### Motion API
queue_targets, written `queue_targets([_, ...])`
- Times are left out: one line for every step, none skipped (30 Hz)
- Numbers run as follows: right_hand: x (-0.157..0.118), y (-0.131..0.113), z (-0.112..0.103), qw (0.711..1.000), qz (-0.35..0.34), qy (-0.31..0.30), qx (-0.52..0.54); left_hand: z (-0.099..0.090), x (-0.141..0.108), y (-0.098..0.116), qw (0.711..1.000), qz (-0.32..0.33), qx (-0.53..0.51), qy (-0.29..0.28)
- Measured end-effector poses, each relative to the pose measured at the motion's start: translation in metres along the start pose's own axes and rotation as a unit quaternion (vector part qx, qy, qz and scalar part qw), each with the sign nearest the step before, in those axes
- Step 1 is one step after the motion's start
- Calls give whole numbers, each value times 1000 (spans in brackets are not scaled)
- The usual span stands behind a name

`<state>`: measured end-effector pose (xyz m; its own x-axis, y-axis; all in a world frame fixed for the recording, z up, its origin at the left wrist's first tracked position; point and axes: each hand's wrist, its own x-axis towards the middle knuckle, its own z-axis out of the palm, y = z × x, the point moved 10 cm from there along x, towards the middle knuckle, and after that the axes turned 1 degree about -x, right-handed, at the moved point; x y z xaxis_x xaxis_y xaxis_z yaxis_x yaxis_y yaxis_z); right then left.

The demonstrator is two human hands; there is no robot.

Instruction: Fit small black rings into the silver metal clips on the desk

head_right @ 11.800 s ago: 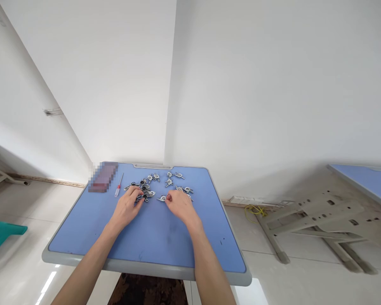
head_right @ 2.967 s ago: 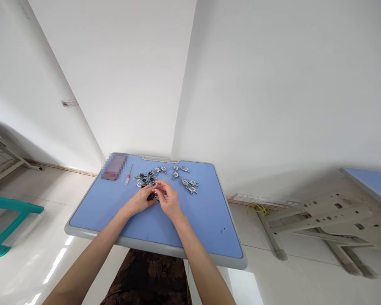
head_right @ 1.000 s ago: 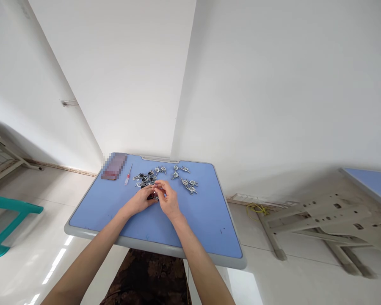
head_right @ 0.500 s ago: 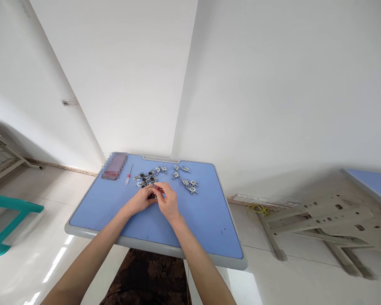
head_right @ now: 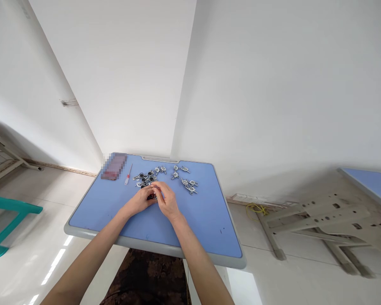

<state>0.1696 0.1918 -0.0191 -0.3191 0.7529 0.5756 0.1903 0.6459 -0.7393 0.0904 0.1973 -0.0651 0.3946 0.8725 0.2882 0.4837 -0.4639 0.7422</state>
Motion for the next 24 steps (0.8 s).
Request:
queue_targets([-1,-1,-1,1000,-4,9,-11,-1,0,2,1000,2,-2,3])
queue_targets([-1,-1,-2,1000,-8,19,-23,-1,0,3,1000,3,-4,5])
queue_targets([-1,-1,-3,999,-8,30,-32,-2,0,3,1000,2,-4,7])
queue_targets([-2,-1,-4,998,-6,41,-37,-2,0,3,1000,0,-2,8])
queue_targets([-1,0,-5,998,-2,48,-36,-1,0,2,1000,-1,1,7])
queue_targets([-1,1,-5,998,2,51,-29,0,0,1,1000,-3,4,5])
queue_targets([-1,2,-4,999,6,48,-20,0,1,0,1000,-3,5,3])
queue_targets([0,2,-3,999,8,42,-9,1,1,-2,1000,-4,6,1])
queue_targets([0,2,-2,999,9,34,1,2,1,-3,1000,-5,8,-1])
queue_targets([1,2,-1,1000,8,26,10,2,1,-4,1000,-8,10,-2])
queue_targets([1,3,-1,1000,9,20,15,2,1,-5,1000,-11,14,-3])
queue_targets([1,3,0,1000,10,14,18,2,1,-6,1000,-14,17,-4])
queue_targets([0,4,0,1000,11,10,18,2,1,-6,1000,-16,19,-5])
queue_targets([0,4,0,1000,11,6,16,2,1,-5,1000,-17,21,-6])
queue_targets([-1,4,-1,1000,9,4,9,2,0,-5,1000,-16,21,-8])
queue_targets([-2,3,-1,1000,3,3,-1,2,0,-3,1000,-13,21,-8])
queue_targets([-2,2,-2,1000,-4,6,-15,1,0,-2,1000,-10,19,-7])
queue_targets([-2,1,-3,999,-12,12,-32,1,0,-1,1000,-6,16,-5])
queue_targets([-2,-1,-5,998,-19,20,-49,0,0,0,1000,-4,13,-3])
queue_targets([-2,-1,-7,997,-23,29,-61,0,-1,0,1000,-3,11,-3])
queue_targets([-2,-2,-9,997,-22,39,-67,0,-1,0,1000,-4,11,-3])
queue_targets([-1,-1,-10,996,-20,48,-66,0,-1,-1,1000,-6,14,-3])
queue_targets([-1,0,-12,997,-14,53,-59,0,0,-1,1000,-8,19,-4])
queue_targets([0,2,-12,997,-7,55,-45,0,0,-2,1000,-8,23,-5])
